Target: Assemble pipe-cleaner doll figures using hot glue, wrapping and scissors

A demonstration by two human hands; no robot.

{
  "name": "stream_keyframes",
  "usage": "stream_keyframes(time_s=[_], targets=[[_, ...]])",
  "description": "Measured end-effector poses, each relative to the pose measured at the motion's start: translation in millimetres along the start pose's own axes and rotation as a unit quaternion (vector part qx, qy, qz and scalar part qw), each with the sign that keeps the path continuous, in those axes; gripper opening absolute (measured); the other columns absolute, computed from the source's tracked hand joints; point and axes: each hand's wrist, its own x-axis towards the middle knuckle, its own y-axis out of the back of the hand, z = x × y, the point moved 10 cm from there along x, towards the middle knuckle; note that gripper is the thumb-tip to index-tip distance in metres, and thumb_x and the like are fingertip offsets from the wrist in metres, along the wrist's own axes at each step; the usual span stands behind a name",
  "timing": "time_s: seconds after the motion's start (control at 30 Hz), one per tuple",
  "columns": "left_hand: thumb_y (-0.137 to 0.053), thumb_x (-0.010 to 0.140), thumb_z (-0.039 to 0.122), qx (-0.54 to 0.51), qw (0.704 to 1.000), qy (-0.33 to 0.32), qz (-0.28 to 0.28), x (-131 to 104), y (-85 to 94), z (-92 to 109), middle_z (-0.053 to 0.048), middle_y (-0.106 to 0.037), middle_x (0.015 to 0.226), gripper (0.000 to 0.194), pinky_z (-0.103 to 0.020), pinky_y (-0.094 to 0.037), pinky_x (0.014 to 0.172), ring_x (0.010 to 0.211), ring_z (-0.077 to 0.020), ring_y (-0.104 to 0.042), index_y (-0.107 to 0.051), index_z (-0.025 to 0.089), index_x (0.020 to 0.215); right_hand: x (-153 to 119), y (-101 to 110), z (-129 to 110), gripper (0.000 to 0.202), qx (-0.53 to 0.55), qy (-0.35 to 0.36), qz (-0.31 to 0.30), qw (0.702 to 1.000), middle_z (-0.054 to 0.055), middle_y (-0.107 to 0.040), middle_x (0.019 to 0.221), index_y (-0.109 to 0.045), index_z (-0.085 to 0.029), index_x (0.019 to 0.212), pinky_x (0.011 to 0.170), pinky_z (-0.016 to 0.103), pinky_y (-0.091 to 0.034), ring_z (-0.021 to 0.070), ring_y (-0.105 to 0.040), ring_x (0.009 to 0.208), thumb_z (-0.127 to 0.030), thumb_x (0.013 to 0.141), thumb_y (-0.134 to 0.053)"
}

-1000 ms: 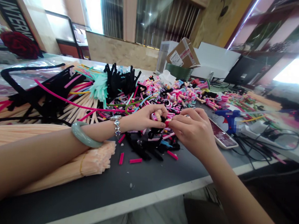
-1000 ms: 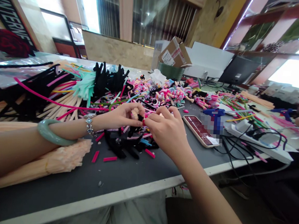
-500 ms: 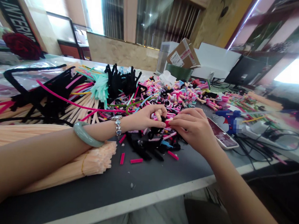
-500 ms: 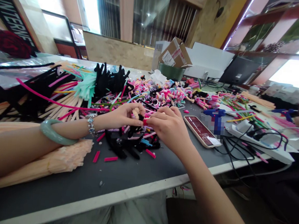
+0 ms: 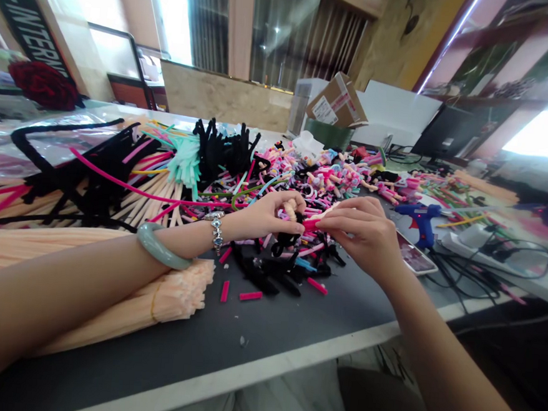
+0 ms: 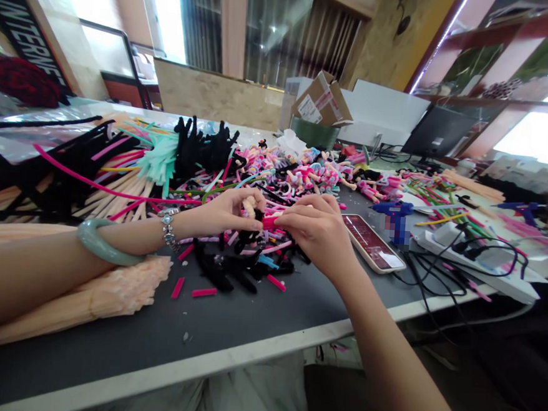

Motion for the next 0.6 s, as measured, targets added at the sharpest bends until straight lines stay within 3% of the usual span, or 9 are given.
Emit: stream_keyframes(time_s=[0.17,0.23,0.33,0.4,0.47,0.53,0.6], targets=[[-0.073,0.071,0.031,0.024,1.000,-0.016,0.004,1,2.8,-1,0.006,-0.043,0.067,0.028,-0.020,-0.040,0.061,0.059,-0.0048,-0.042,-0.053,0.015,0.085,0,12,13,0.009,0.035,-0.044,0.021,0.998,0.000,-0.074,0.082,-0.074,-0.027,0.084,0.082,0.036,-0.046,0.0184,-0.062,0.086,-0.023,0.082,-0.066],[-0.072,0.071,0.032,0.041,0.999,-0.023,0.013,2,5.5,-2,0.006,-0.044,0.067,0.029,-0.020,-0.041,0.062,0.061,-0.0058,-0.043,-0.054,0.015,0.086,-3,29,27,0.008,0.015,-0.070,0.055,0.996,0.002,-0.073,0.082,-0.074,-0.024,0.085,0.080,0.035,-0.048,0.0188,-0.063,0.085,-0.024,0.082,-0.066],[-0.072,0.072,0.032,0.045,0.998,-0.030,0.018,2,6.9,-1,0.007,-0.043,0.064,0.029,-0.021,-0.041,0.065,0.062,-0.0069,-0.044,-0.053,0.016,0.088,-15,65,59,0.009,-0.098,-0.143,0.092,0.980,0.007,-0.072,0.083,-0.073,-0.019,0.084,0.078,0.032,-0.046,0.0191,-0.063,0.083,-0.022,0.080,-0.066],[-0.071,0.073,0.032,0.050,0.998,-0.034,0.015,1,6.4,0,0.007,-0.043,0.063,0.029,-0.022,-0.041,0.066,0.062,-0.0071,-0.044,-0.052,0.016,0.088,-29,86,90,0.010,-0.174,-0.227,0.076,0.955,0.009,-0.072,0.085,-0.074,-0.018,0.083,0.076,0.031,-0.044,0.0194,-0.063,0.081,-0.023,0.077,-0.067],[-0.071,0.073,0.031,0.066,0.997,-0.035,0.015,1,6.3,2,0.007,-0.044,0.064,0.028,-0.023,-0.041,0.068,0.064,-0.0078,-0.045,-0.053,0.016,0.088,-52,106,128,0.008,-0.222,-0.341,0.047,0.912,0.008,-0.070,0.075,-0.073,-0.017,0.078,0.071,0.031,-0.040,0.0173,-0.060,0.070,-0.020,0.073,-0.068],[-0.071,0.073,0.031,0.081,0.996,-0.036,0.017,1,6.8,4,0.006,-0.045,0.065,0.028,-0.024,-0.041,0.069,0.066,-0.0088,-0.046,-0.052,0.016,0.086,-84,115,169,0.006,-0.241,-0.465,-0.023,0.851,0.004,-0.062,0.058,-0.072,-0.016,0.067,0.064,0.032,-0.036,0.0151,-0.052,0.057,-0.018,0.063,-0.075],[-0.071,0.073,0.031,0.086,0.995,-0.037,0.018,1,7.0,4,0.007,-0.045,0.064,0.028,-0.024,-0.040,0.070,0.066,-0.0093,-0.046,-0.052,0.016,0.085,-121,112,205,0.018,-0.247,-0.566,-0.124,0.777,0.000,-0.049,0.042,-0.067,-0.015,0.051,0.057,0.034,-0.032,0.0129,-0.040,0.045,-0.025,0.052,-0.082]])
